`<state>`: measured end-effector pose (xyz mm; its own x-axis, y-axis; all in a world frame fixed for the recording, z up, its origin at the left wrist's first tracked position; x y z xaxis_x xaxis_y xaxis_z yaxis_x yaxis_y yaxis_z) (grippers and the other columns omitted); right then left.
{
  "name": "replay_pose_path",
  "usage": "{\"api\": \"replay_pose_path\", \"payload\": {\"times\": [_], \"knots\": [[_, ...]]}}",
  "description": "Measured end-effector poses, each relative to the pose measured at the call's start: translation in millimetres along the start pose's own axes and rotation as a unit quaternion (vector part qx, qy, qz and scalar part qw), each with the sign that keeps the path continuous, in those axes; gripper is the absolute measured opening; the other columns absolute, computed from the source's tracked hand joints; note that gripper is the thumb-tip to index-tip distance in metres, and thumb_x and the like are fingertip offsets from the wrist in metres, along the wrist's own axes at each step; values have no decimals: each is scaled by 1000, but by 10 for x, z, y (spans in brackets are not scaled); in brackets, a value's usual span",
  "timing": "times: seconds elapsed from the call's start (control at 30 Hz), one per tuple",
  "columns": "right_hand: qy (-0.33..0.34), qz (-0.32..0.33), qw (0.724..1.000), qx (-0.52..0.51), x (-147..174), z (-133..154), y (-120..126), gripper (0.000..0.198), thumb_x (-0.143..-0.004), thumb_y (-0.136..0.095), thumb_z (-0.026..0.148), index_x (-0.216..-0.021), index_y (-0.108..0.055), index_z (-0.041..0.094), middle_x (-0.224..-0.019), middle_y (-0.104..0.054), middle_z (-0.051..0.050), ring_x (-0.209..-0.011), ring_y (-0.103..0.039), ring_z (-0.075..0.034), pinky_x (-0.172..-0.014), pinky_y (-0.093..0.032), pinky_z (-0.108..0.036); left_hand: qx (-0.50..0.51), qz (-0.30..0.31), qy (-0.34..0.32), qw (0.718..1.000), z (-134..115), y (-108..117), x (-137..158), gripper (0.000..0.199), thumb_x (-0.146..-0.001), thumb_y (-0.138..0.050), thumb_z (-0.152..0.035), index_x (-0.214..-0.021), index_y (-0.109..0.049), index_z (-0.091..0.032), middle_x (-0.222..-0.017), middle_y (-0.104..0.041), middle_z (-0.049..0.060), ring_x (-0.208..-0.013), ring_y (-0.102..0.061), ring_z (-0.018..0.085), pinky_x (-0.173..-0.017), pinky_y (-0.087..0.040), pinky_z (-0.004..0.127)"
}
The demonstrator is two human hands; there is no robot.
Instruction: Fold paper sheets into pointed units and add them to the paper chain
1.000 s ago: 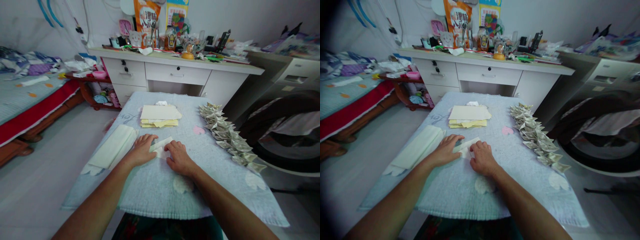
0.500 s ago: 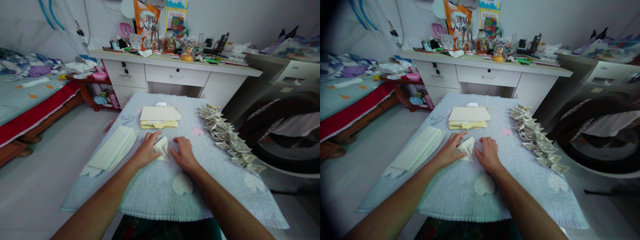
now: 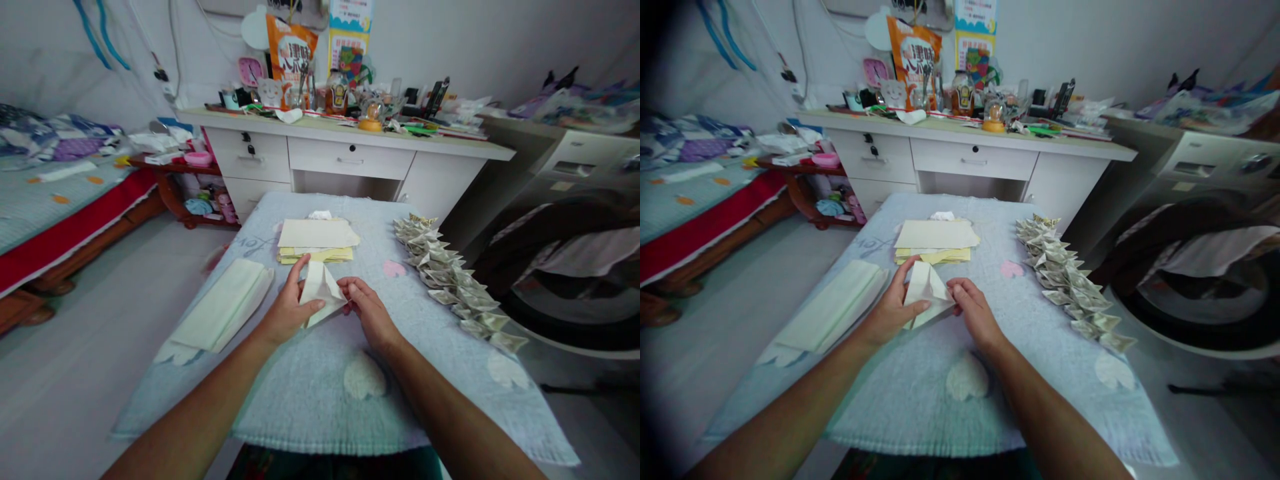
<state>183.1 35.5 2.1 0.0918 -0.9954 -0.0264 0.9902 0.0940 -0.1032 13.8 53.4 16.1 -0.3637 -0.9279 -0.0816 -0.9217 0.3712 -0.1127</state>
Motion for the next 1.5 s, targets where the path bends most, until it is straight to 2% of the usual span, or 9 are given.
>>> {"api": "replay_pose_path", "payload": {"times": [0.13,0.33,0.57,0.9,1.1,1.2,1.3,1.4,1.5], "knots": [[-25,27,999,-12,6,13,-38,34,-86,-52,51,-85,-60,18,-67,-54,1,-56,-44,-11,-52,-33,-24,52,-20,2,998,52,-19,-20,93,-71,-74,-25,-145,-18,-26,-98,-62,0,-80,-60,14,-71,-48,23],[-21,17,999,39,7,0,-57,33,-80,-63,48,-70,-53,18,-56,-43,6,-51,-35,-8,-49,-27,-22,39,-32,34,998,78,-48,-14,64,-67,-75,-24,-123,-45,-17,-94,-62,1,-79,-59,14,-70,-48,24],[3,30,995,96,-1,-3,-13,30,-80,-62,45,-73,-56,17,-61,-48,4,-56,-40,-9,-52,-31,-22,31,-58,32,997,68,-14,-14,65,-69,-74,-30,-125,-44,-19,-91,-63,0,-78,-61,15,-71,-49,25],[-29,16,999,30,-17,24,8,28,-79,-62,44,-76,-55,18,-58,-49,5,-47,-42,-8,-45,-32,-21,-7,-53,29,998,46,-8,-8,80,-68,-74,-27,-136,-32,-21,-79,-61,-3,-68,-60,13,-63,-47,23],[2,49,993,111,-22,26,72,19,-81,-60,36,-78,-58,17,-62,-49,4,-55,-43,-9,-51,-34,-21,-6,-85,15,996,-46,53,4,58,-77,-66,-34,-128,-42,-20,-87,-63,0,-73,-60,13,-66,-45,23],[24,73,984,161,-18,37,94,11,-80,-59,28,-84,-58,18,-66,-49,4,-59,-44,-9,-54,-34,-21,-46,-50,44,997,-4,56,-15,49,-75,-66,-30,-118,-48,-18,-86,-62,1,-73,-60,13,-68,-45,25],[42,61,976,205,-20,30,103,16,-79,-59,24,-95,-56,20,-66,-46,6,-57,-43,-9,-52,-32,-20,-116,8,58,992,45,13,-20,32,-68,-64,-19,-98,-53,-17,-82,-60,1,-71,-57,12,-67,-44,24],[70,34,958,274,-26,27,82,21,-79,-60,22,-99,-53,22,-65,-46,8,-55,-44,-9,-52,-32,-20,-185,60,39,980,68,-35,-5,18,-67,-54,-13,-85,-54,-17,-75,-56,-2,-70,-54,12,-64,-43,23],[87,21,946,313,-34,29,48,23,-79,-60,23,-100,-49,22,-68,-50,7,-56,-47,-9,-55,-35,-21,-257,74,4,964,72,-44,11,20,-66,-47,-10,-82,-58,-17,-77,-57,0,-74,-54,14,-68,-43,25]]}}
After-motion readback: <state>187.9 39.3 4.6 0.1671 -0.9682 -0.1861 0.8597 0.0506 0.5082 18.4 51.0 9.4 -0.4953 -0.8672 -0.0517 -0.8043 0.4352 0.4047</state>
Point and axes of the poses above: each hand's wrist, its own x-axis away from the middle knuckle, its own y-axis out of the back of the hand, z = x × y, the point moved 3 cm from there along -x, towards the middle knuckle
